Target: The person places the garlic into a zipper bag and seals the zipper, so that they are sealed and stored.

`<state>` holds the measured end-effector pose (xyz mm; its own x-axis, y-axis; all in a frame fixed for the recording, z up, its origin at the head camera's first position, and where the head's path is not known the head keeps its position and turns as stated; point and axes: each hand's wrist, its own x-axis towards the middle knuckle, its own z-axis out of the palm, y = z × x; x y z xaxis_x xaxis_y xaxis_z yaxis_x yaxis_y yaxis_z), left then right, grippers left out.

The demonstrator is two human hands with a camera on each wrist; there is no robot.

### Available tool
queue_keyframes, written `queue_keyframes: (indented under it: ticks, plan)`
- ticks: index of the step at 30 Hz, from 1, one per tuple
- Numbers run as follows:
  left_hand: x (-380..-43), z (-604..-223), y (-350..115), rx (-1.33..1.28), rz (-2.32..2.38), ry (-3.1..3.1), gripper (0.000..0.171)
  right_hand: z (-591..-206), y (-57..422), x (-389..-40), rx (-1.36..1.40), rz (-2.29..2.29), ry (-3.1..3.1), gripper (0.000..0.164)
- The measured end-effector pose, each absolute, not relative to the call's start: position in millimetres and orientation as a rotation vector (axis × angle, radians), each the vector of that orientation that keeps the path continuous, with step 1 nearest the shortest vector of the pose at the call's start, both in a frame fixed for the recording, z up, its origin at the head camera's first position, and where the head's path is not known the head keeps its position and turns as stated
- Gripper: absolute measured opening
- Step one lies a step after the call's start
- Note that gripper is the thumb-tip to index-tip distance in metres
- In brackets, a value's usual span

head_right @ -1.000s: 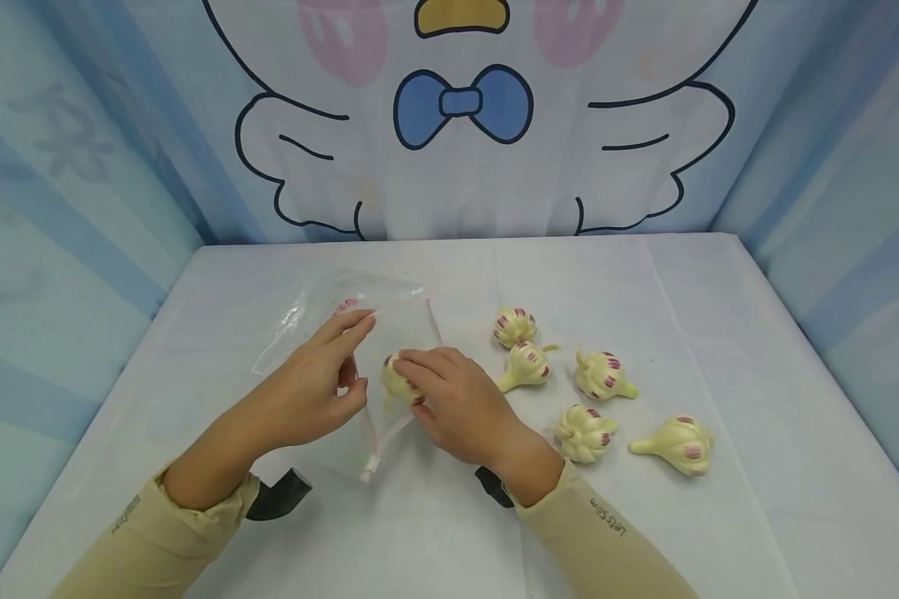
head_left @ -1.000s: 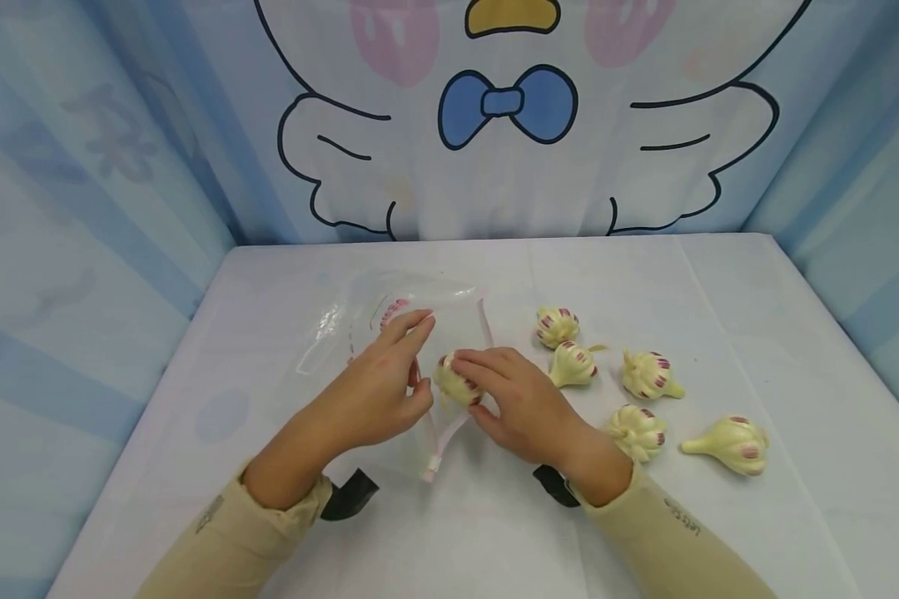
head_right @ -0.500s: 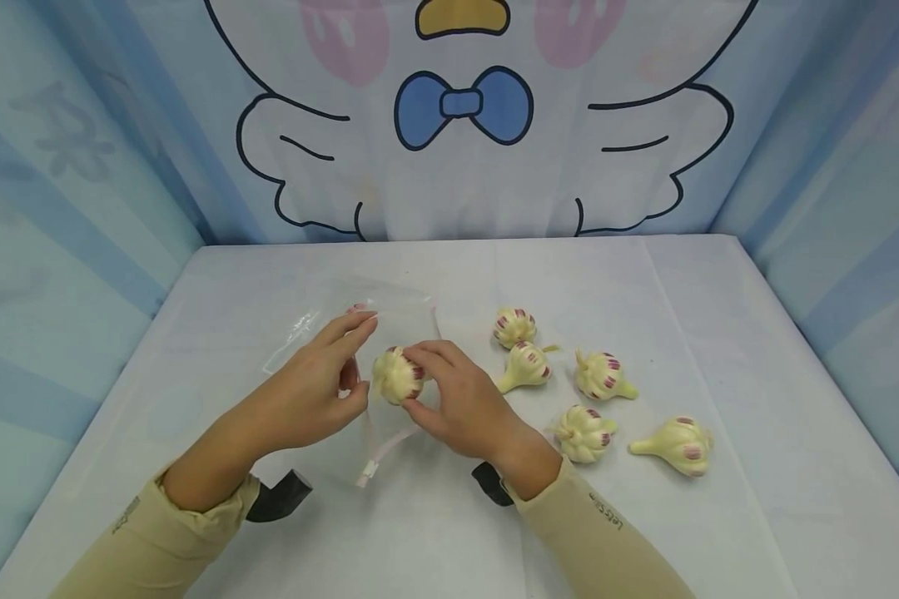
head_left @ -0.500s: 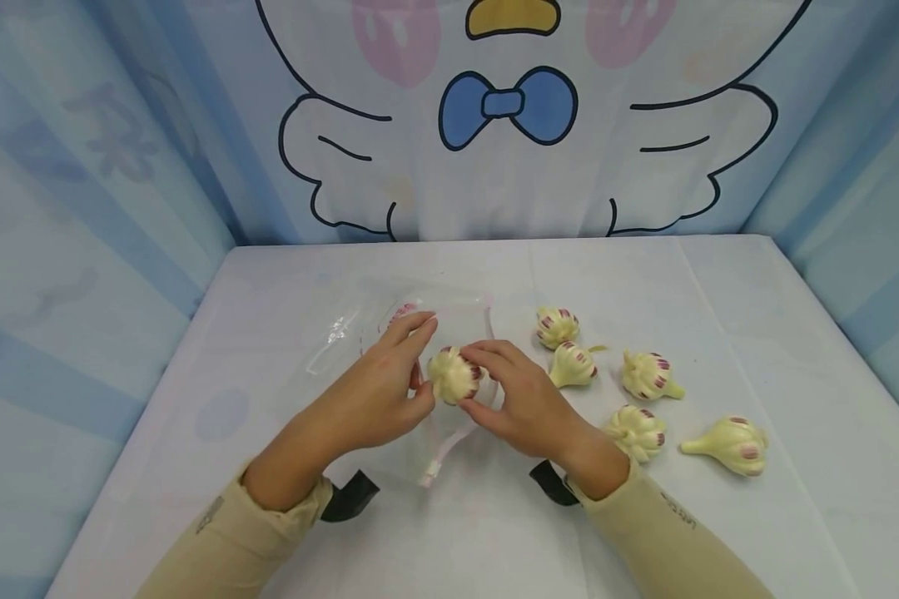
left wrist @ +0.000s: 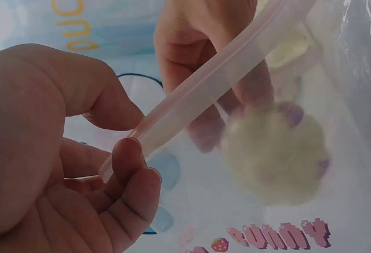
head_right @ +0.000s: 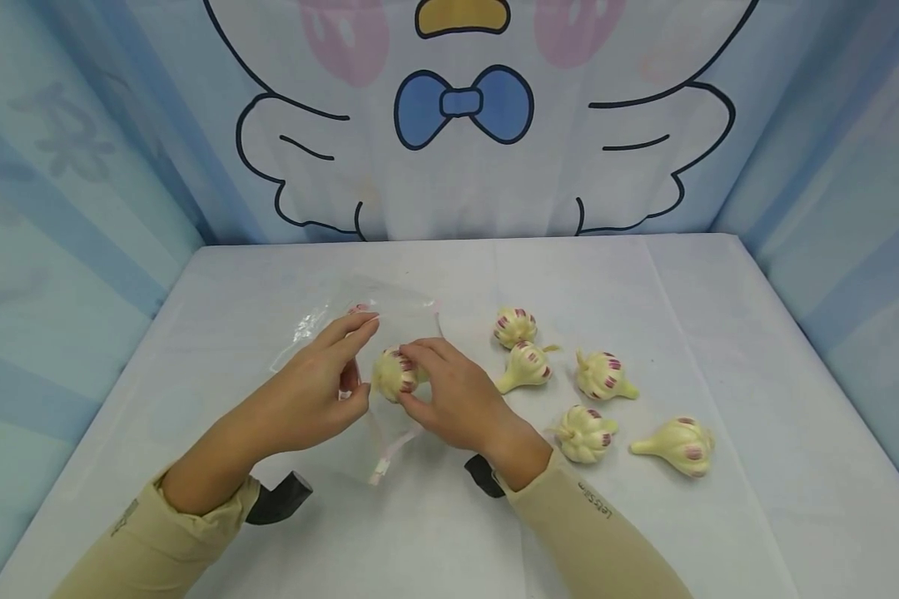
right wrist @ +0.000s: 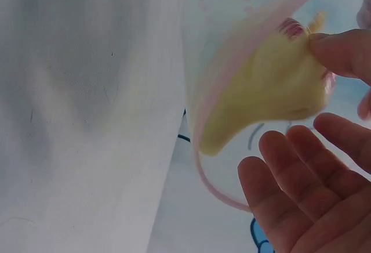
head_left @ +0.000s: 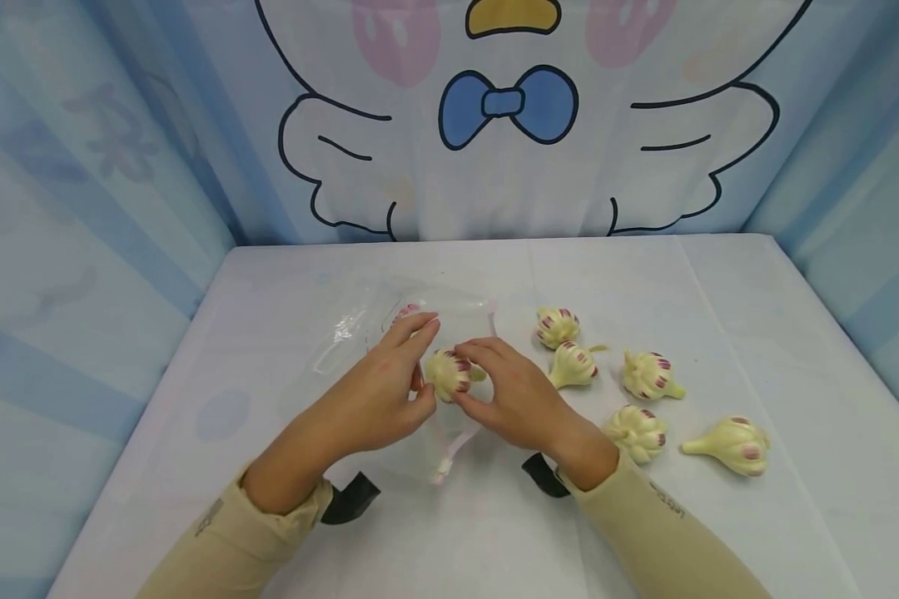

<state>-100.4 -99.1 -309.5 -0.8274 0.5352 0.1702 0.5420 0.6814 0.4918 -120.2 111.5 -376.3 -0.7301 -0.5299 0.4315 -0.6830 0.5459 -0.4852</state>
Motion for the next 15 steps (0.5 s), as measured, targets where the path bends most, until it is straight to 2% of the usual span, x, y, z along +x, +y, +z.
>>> queue_keyframes:
  ticks: [15]
  plan:
    - [-99.4,-308.8,-99.3,-0.925,-0.807,-2.841,0.067,-375.9,111.2,-120.4,0.957,0.945,-2.664,0.053]
